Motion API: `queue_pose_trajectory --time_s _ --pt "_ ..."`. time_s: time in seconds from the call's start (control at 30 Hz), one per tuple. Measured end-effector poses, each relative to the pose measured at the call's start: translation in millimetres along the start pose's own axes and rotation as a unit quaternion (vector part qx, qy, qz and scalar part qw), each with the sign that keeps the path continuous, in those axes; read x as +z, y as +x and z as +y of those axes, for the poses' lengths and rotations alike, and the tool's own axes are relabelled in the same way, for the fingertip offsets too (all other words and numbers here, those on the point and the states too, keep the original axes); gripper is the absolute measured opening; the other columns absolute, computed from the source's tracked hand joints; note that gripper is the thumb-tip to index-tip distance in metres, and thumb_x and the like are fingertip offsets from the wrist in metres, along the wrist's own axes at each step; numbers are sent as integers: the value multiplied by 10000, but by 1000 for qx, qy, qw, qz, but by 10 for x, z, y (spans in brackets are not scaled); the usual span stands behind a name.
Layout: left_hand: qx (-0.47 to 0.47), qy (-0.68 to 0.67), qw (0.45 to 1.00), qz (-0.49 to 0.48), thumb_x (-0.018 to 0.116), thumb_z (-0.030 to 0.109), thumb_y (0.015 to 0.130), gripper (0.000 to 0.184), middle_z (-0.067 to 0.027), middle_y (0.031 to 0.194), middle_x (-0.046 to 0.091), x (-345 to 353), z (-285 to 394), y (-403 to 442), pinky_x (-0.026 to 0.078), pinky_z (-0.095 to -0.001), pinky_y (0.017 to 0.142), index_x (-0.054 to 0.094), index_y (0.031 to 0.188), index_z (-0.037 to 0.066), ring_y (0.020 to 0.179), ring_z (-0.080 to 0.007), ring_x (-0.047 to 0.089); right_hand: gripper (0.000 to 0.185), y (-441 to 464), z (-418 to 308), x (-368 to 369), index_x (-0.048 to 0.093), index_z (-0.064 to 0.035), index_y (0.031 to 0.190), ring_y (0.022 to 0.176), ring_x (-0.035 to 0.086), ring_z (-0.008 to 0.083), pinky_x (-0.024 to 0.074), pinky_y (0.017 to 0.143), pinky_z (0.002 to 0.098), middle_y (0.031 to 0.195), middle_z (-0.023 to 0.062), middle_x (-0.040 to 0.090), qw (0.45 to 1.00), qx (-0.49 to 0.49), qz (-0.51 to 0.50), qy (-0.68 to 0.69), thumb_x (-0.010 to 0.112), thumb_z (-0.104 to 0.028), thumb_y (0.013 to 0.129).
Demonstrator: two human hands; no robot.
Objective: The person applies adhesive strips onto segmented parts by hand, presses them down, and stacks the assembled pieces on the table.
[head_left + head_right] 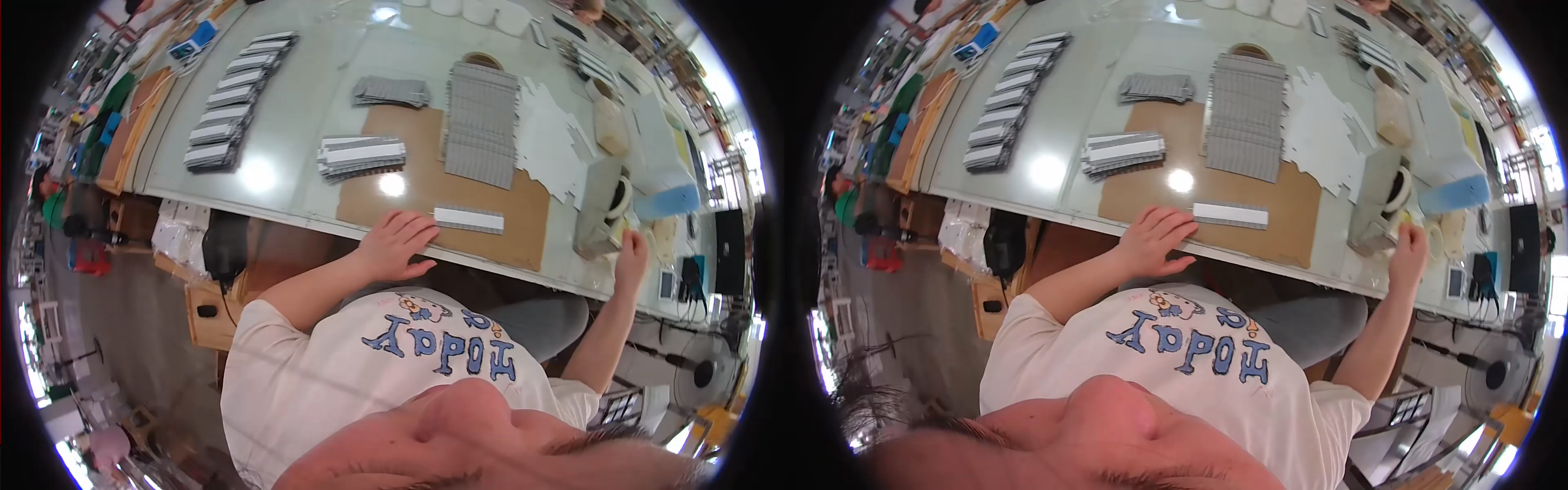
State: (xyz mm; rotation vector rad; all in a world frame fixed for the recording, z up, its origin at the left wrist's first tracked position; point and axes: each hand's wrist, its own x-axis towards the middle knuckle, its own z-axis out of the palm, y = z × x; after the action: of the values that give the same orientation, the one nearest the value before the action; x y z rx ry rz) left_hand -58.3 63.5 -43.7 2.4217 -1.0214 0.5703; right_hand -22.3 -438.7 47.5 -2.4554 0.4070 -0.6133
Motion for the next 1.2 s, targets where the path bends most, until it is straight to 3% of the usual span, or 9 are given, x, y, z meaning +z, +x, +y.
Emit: queue_pose_trajectory --time_s 0.07,0.13,0.33,0.4,0.43,0.57,0.73,1.0,1.2 --pt "-3 5 1000 2 738 439 815 572 -56 1302 579 -2 -1 -6 399 -418 1044 619 1250 87 1215 -248 522 203 -95 -23 -49 660 6 973 775 596 125 474 717 281 852 56 667 998 -50 4 -29 663 -197 976" --pt "2 -6 1000 9 729 439 823 556 -56 1285 586 16 -7 -5 397 -425 1046 624 1236 83 1211 -246 524 154 -177 -63 -76 622 -17 1046 695 596 107 473 638 258 865 63 682 986 114 -74 98 661 -142 964" --pt "-11 -17 1000 11 762 402 790 556 -64 1257 596 40 -16 -10 414 -450 1031 627 1227 85 1181 -260 539 182 -475 -161 -73 546 -35 1084 754 692 129 488 602 249 881 61 693 982 121 -57 136 647 -91 943" --pt "-1 -39 999 19 786 368 765 551 -64 1222 606 55 -13 1 428 -460 1013 634 1214 87 1151 -268 549 159 -542 -121 34 540 -24 1040 725 696 162 511 628 295 859 82 683 989 118 -31 83 641 -82 933" --pt "-2 -34 999 26 791 359 759 545 -63 1205 608 67 -19 -5 433 -457 1005 637 1206 87 1140 -268 551 144 -559 -184 38 536 -12 998 702 698 191 529 659 342 825 106 663 993 68 -8 -101 639 -76 921" --pt "-6 -16 999 35 800 344 748 538 -57 1176 606 54 -39 32 443 -440 983 643 1194 87 1118 -262 553 163 -815 58 271 581 2 1044 734 714 203 552 689 314 876 127 715 986 134 -34 95 661 -94 939" --pt "4 -7 1000 21 792 360 755 554 -49 1187 605 37 -10 46 435 -426 988 641 1215 90 1120 -243 553 141 -1344 -871 611 631 -16 1032 847 739 229 583 657 269 1000 156 740 795 296 -261 461 707 -65 925" --pt "13 17 1000 -12 766 415 773 613 -41 1239 582 21 -7 58 419 -411 1006 623 1266 81 1158 -220 531 179 -1669 -1472 1365 642 -53 1157 751 720 195 521 557 250 1063 142 725 634 330 -403 571 626 -139 1002" --pt "21 23 999 -25 749 422 771 624 -48 1258 571 47 -34 37 421 -404 1006 618 1262 60 1169 -218 525 340 -1682 -1712 1463 536 -57 1377 706 705 187 517 567 253 984 138 720 602 362 -455 547 477 -204 1076"
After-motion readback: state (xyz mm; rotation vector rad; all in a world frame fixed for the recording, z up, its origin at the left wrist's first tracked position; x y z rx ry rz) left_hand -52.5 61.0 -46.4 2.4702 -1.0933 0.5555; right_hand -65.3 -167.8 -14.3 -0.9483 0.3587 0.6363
